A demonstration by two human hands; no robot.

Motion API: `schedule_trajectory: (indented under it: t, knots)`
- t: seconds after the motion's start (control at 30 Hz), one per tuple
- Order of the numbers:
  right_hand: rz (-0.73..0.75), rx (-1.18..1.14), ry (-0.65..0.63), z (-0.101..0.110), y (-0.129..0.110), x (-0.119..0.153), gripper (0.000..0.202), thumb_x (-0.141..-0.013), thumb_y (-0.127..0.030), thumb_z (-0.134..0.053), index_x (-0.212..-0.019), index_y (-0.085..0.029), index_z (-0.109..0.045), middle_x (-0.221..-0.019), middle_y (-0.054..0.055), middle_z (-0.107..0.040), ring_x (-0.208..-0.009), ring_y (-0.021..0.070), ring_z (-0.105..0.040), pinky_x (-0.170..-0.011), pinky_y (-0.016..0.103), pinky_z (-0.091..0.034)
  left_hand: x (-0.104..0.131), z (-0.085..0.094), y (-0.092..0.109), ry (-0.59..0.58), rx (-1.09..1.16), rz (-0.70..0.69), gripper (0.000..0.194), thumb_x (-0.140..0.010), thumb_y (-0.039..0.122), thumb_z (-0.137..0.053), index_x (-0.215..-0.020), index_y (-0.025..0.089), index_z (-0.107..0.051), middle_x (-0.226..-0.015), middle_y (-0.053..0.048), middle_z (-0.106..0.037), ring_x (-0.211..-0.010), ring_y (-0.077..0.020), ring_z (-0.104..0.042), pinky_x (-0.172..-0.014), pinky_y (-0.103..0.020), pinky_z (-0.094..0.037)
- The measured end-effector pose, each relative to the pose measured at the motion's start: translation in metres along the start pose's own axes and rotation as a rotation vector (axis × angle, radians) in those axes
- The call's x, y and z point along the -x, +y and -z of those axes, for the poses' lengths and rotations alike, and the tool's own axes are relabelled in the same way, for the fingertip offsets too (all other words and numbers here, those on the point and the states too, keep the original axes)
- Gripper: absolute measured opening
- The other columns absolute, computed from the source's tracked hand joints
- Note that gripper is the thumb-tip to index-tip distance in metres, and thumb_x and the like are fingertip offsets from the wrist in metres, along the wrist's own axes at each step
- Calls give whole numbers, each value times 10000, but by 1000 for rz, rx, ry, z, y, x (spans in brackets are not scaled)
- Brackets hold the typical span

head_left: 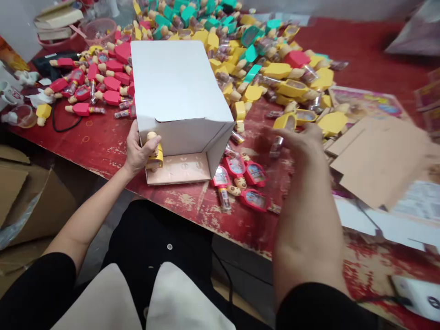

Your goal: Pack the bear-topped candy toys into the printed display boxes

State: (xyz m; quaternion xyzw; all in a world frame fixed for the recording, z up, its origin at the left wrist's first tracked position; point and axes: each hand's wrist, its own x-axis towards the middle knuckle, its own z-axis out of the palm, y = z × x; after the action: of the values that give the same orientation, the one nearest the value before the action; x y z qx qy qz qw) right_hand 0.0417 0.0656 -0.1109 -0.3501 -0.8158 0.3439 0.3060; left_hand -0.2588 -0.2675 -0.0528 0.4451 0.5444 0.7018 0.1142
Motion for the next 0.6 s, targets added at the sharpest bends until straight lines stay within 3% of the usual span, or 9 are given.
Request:
schedule_trajectory:
  t: [0.07, 0.13, 0.23, 0.3, 0.37, 0.47, 0.6]
  knots:
    - [-130, -82, 108, 7, -13, 20, 701, -870, -785, -505, -1109, -143, -653, -843, 104, -590, -790, 200, -563, -702, 409, -505, 0, -3, 6, 46, 10, 67, 619, -722, 633, -791, -1181, 252, -627, -972, -49, -696, -788, -151, -649, -701, -267, -528]
    - [-191, -205, 135, 14, -34, 40, 595, -939, -694, -417, -1160, -195, -654, -949, 140, -636, -900, 240, -603, -775, 439, -529, -1, -5, 8, 74, 35, 76, 622, -688, 634, -804, -1147, 250, -633, -963, -50, -691, -793, -156, -648, -696, -268, -518]
    - [-203, -347, 103, 16, -75, 71, 533, -949, -624, -363, -1211, -256, -644, -1059, 157, -660, -1060, 298, -613, -896, 520, -521, -2, -9, 7, 94, 68, 87, 618, -660, 625, -830, -1101, 239, -634, -942, -44, -684, -802, -152, -655, -692, -255, -511]
    - [-158, -400, 80, 5, -107, 96, 516, -909, -643, -430, -1216, -282, -634, -1091, 158, -662, -1102, 335, -618, -920, 563, -509, 0, -11, 6, 91, 76, 112, 633, -664, 622, -845, -1106, 223, -630, -925, -37, -677, -821, -152, -668, -711, -249, -522]
    - [-91, -488, 64, -18, -141, 123, 522, -820, -634, -610, -1219, -297, -608, -1131, 150, -656, -1111, 357, -631, -937, 582, -509, 3, -13, 7, 69, 78, 142, 649, -705, 614, -837, -1157, 205, -614, -959, -32, -676, -904, -169, -693, -778, -264, -547]
    - [-6, -604, 127, -79, -187, 162, 621, -700, -522, -820, -1195, -293, -523, -1166, 120, -623, -1069, 316, -653, -948, 550, -545, 6, -16, 8, 23, 94, 164, 591, -787, 562, -806, -1204, 201, -595, -1054, -32, -678, -1021, -186, -700, -896, -308, -563]
    - [-64, -450, 253, -166, -217, 192, 678, -802, -648, -710, -1230, -241, -378, -1151, 130, -576, -1018, 255, -651, -948, 501, -587, 9, -18, 14, -6, 102, 133, 497, -844, 461, -782, -1198, 171, -586, -1102, -30, -675, -1083, -193, -696, -996, -355, -547]
